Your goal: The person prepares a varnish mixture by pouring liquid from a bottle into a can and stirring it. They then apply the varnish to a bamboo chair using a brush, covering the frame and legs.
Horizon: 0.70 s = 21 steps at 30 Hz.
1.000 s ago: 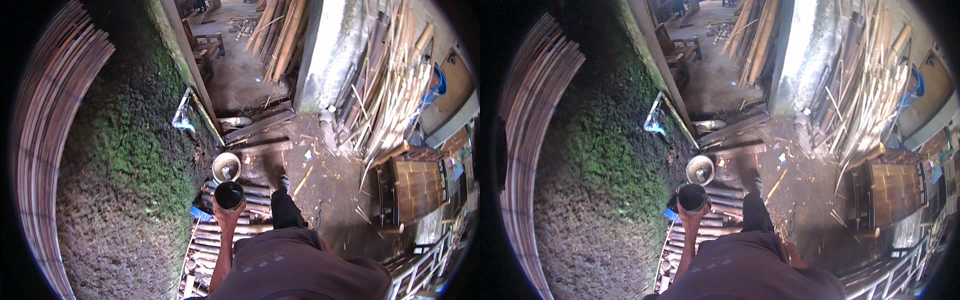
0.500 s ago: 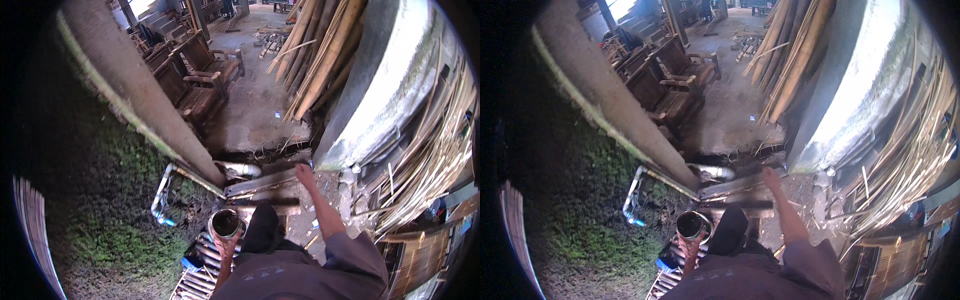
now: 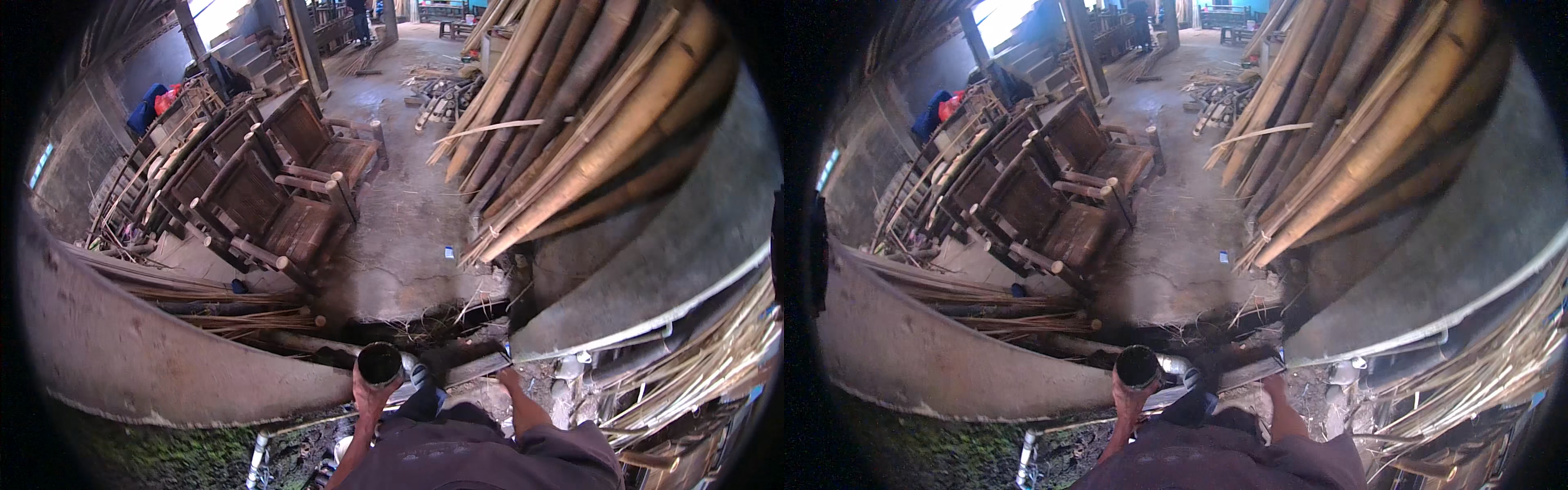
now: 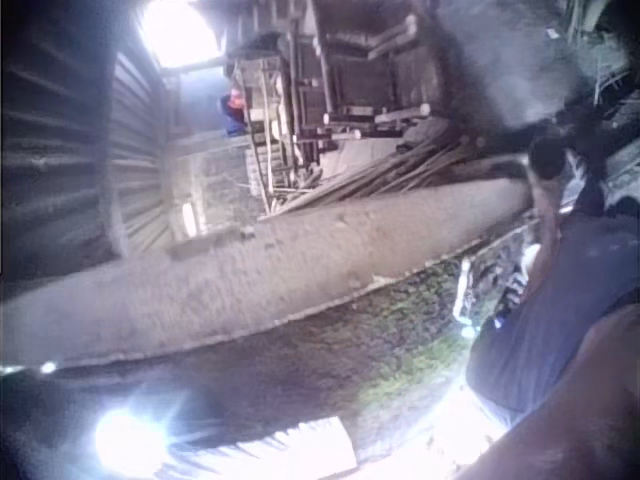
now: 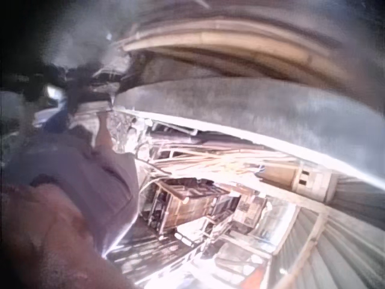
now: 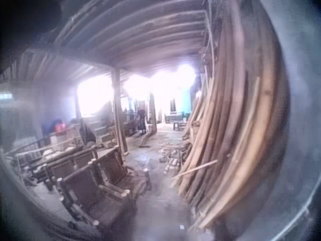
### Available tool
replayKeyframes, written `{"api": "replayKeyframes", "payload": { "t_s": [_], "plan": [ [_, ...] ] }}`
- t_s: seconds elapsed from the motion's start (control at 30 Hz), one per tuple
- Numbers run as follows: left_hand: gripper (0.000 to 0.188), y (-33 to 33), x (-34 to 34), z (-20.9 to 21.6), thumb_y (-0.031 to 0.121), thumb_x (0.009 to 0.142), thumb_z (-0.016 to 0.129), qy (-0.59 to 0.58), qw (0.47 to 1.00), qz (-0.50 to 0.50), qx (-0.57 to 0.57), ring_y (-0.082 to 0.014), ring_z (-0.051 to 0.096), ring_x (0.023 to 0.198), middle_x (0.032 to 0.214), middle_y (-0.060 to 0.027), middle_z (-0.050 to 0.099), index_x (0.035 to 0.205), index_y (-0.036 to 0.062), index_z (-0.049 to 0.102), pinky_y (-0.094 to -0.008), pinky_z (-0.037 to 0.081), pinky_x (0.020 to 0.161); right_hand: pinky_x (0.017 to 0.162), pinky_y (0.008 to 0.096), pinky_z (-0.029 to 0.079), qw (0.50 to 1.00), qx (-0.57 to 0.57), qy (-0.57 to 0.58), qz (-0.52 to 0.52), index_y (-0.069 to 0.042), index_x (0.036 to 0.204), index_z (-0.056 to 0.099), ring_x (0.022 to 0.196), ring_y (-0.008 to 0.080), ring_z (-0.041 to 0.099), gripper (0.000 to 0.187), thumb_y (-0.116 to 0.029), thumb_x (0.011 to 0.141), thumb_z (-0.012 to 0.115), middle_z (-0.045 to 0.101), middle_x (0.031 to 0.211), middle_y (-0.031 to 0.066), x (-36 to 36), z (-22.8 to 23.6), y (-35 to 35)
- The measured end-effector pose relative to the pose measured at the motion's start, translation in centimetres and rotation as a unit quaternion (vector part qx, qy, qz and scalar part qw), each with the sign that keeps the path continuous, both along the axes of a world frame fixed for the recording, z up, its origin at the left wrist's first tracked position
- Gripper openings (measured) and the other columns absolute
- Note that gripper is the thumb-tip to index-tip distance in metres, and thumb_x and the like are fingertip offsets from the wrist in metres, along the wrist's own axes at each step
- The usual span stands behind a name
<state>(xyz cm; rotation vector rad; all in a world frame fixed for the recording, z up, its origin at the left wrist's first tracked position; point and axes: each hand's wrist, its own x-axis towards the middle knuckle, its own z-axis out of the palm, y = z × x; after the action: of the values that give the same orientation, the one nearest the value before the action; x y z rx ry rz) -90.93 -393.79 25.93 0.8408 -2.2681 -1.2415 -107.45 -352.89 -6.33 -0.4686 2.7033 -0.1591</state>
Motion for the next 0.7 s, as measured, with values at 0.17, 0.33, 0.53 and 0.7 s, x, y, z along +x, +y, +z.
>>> {"api": "replayKeyframes", "payload": {
  "t_s": [0.17, 0.33, 0.53, 0.7],
  "plan": [
    [0.112, -7.5, -8.8, 0.4, 0.041, 0.058, 0.09, -0.016, 0.999, -0.004, -0.051, -0.038, 0.056, 0.115, 0.127, -0.0235, 0.052, 0.142, 0.0031, 0.027, -0.0461, 0.048, 0.096, 0.065, 0.041, 0.054, 0.969, 0.219, -0.096, 0.059, -0.017, 0.074, 0.076, 0.078, 0.0267, 0.071, 0.016, -0.032, 0.07, 0.071, 0.072, 0.077, 0.0065, 4.0, 2.7, 3.7],
    [0.103, -11.8, -22.2, -0.4, 0.038, 0.059, 0.089, 0.018, 1.0, -0.008, -0.008, -0.0349, 0.056, 0.115, 0.126, -0.0197, 0.054, 0.139, 0.0039, 0.035, -0.0449, 0.046, 0.097, 0.061, 0.0423, 0.052, 0.963, 0.162, -0.212, -0.036, -0.016, 0.079, 0.074, 0.076, 0.0245, 0.07, 0.017, -0.027, 0.081, 0.061, 0.071, 0.078, 0.009, -0.7, 5.4, 1.6],
    [0.091, -17.6, -37.8, 1.2, 0.036, 0.06, 0.088, -0.023, 0.998, 0.044, 0.048, -0.0316, 0.057, 0.114, 0.124, -0.017, 0.057, 0.134, 0.0049, 0.044, -0.0432, 0.047, 0.097, 0.058, 0.0424, 0.052, 0.967, 0.065, -0.212, -0.126, -0.007, 0.084, 0.071, 0.069, 0.0265, 0.068, 0.019, -0.022, 0.082, 0.059, 0.068, 0.074, 0.0138, -25.7, 2.0, -9.8],
    [0.096, -23.8, -51.2, -3.6, 0.027, 0.054, 0.093, 0.033, 0.993, 0.081, 0.074, -0.0284, 0.059, 0.113, 0.122, -0.0149, 0.06, 0.133, 0.0024, 0.045, -0.039, 0.047, 0.099, 0.055, 0.0425, 0.052, 0.99, -0.014, -0.105, -0.097, 0.0, 0.088, 0.068, 0.063, 0.0281, 0.066, 0.022, -0.018, 0.084, 0.057, 0.066, 0.07, 0.0178, -54.9, -2.0, -24.0]
  ]
}}
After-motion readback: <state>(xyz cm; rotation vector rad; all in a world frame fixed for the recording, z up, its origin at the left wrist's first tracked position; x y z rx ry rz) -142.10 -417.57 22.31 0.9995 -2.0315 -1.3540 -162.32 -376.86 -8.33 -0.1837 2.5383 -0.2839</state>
